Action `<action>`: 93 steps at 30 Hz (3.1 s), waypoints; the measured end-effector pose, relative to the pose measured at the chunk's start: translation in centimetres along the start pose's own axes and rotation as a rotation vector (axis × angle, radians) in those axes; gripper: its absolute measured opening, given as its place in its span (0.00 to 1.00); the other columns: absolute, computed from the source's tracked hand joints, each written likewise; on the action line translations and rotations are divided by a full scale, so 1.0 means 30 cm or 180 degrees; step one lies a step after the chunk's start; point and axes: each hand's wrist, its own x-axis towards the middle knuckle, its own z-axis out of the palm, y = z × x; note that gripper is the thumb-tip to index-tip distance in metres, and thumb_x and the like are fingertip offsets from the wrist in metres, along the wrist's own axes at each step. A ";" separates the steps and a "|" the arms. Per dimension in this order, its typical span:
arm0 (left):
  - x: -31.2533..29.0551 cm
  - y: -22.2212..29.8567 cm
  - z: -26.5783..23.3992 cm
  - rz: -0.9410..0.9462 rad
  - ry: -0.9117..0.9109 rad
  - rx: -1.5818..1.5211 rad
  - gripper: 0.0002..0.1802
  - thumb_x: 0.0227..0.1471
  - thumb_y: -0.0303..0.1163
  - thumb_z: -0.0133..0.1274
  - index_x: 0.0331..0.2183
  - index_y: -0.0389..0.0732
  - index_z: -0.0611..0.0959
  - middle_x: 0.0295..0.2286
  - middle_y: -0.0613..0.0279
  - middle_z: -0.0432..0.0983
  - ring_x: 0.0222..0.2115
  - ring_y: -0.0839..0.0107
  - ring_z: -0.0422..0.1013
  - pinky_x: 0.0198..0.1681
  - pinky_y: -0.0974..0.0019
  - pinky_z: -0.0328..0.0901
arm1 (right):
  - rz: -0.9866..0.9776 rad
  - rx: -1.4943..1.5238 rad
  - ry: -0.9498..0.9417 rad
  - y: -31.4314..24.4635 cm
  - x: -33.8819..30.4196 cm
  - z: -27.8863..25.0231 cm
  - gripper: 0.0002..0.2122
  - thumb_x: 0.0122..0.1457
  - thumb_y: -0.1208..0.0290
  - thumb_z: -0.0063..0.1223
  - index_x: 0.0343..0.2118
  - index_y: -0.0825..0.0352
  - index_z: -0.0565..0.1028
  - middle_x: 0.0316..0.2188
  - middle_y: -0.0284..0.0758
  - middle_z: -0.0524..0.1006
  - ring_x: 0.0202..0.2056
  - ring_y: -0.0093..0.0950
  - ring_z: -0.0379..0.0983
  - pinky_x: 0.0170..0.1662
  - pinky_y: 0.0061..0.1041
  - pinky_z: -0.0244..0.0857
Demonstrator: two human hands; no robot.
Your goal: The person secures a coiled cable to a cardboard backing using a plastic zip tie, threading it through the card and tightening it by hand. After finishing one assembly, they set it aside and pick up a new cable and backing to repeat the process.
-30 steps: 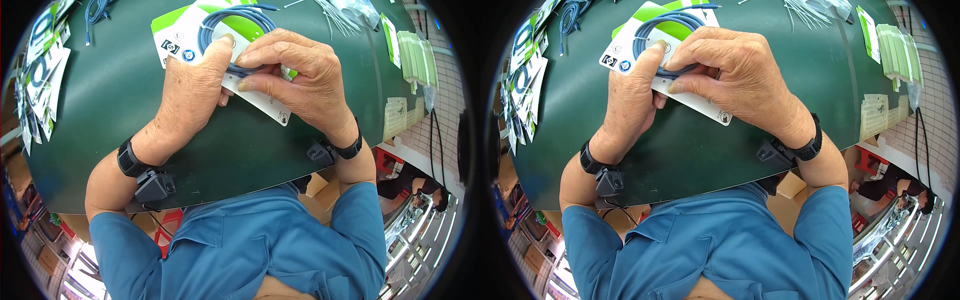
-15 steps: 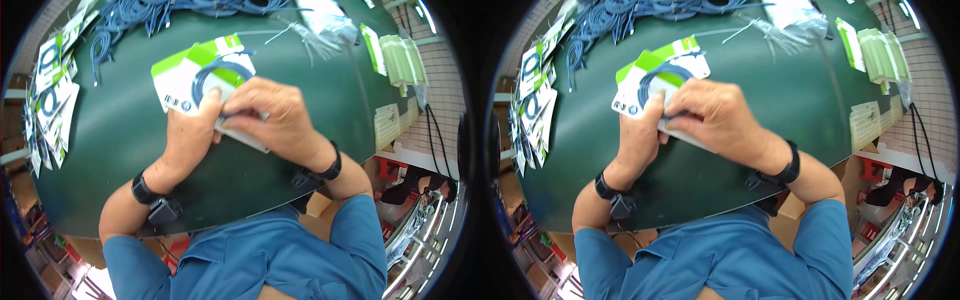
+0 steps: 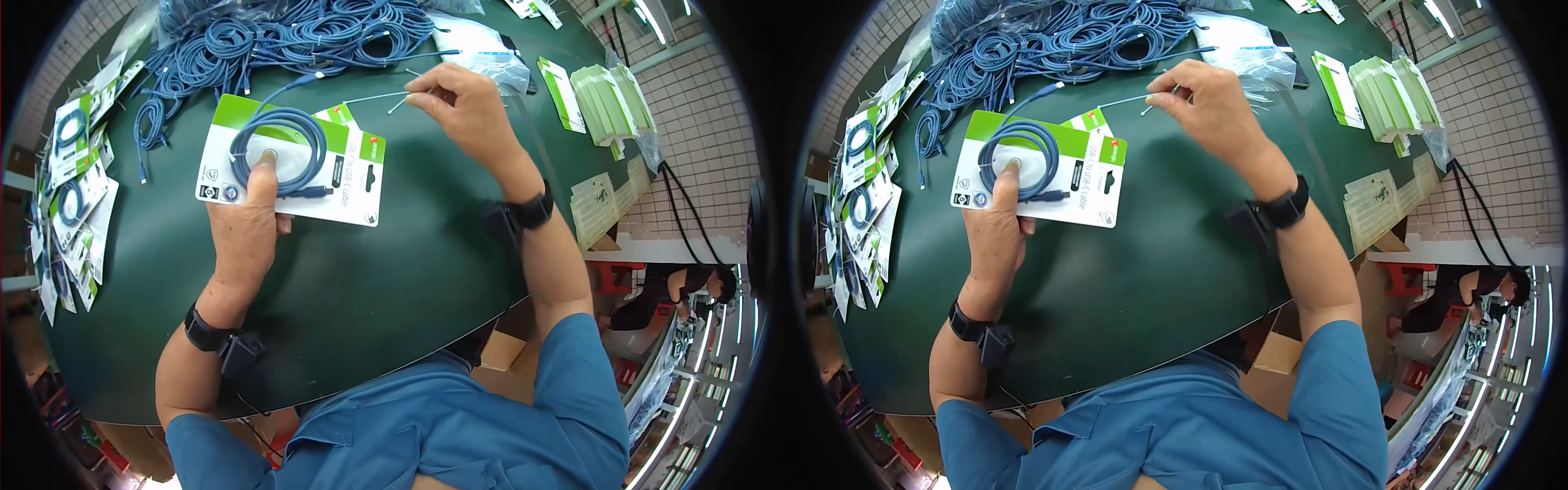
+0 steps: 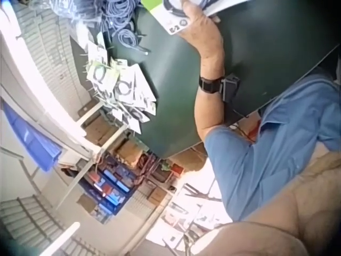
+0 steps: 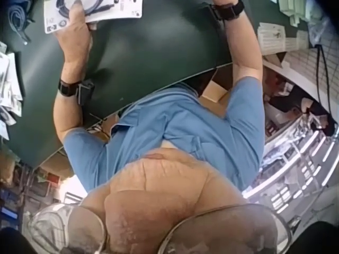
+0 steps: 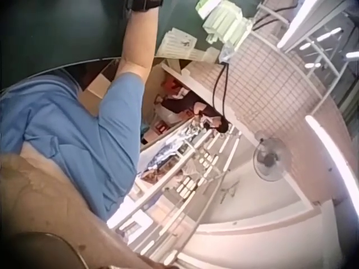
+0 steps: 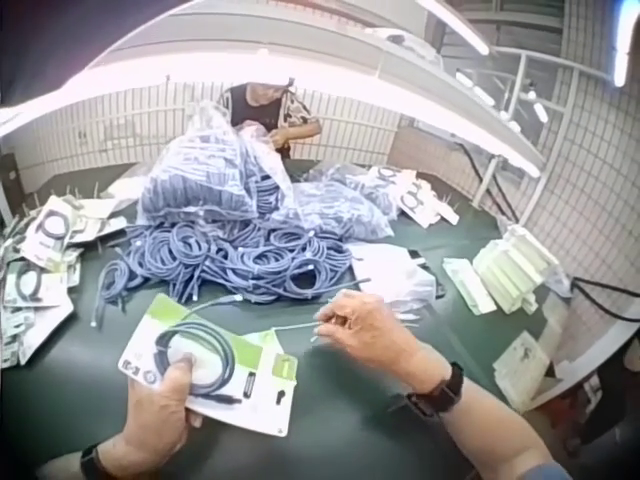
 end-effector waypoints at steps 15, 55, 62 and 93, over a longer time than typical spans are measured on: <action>0.045 0.006 -0.046 0.0042 0.0303 -0.0439 0.09 0.65 0.29 0.53 0.43 0.34 0.77 0.28 0.62 0.78 0.15 0.80 0.68 0.12 0.75 0.61 | -0.0553 -0.1120 -0.1131 0.136 0.140 0.185 0.10 0.58 0.67 0.68 0.36 0.68 0.82 0.36 0.39 0.81 0.35 0.36 0.79 0.41 0.36 0.73; -0.137 0.033 0.012 0.4421 -0.2213 0.2240 0.26 0.41 0.35 0.68 0.46 0.40 0.87 0.19 0.74 0.59 0.17 0.79 0.60 0.17 0.73 0.52 | -0.0029 0.1667 -0.1046 -0.328 -0.114 -0.180 0.06 0.59 0.81 0.66 0.37 0.77 0.83 0.37 0.46 0.85 0.34 0.34 0.84 0.35 0.27 0.76; -0.160 0.036 -0.029 0.4353 -0.2261 0.2491 0.30 0.33 0.38 0.68 0.45 0.47 0.87 0.22 0.69 0.67 0.20 0.74 0.65 0.21 0.69 0.58 | -0.1390 0.2528 -0.1503 -0.268 -0.093 -0.078 0.09 0.61 0.80 0.65 0.39 0.83 0.82 0.38 0.61 0.83 0.37 0.43 0.85 0.39 0.34 0.81; -0.146 0.019 0.015 0.4231 -0.2090 0.2078 0.26 0.34 0.35 0.69 0.41 0.42 0.88 0.25 0.65 0.75 0.22 0.72 0.71 0.21 0.70 0.63 | -0.0857 0.2260 -0.1807 -0.298 -0.146 -0.004 0.08 0.48 0.84 0.72 0.32 0.72 0.83 0.30 0.41 0.83 0.31 0.29 0.82 0.32 0.24 0.74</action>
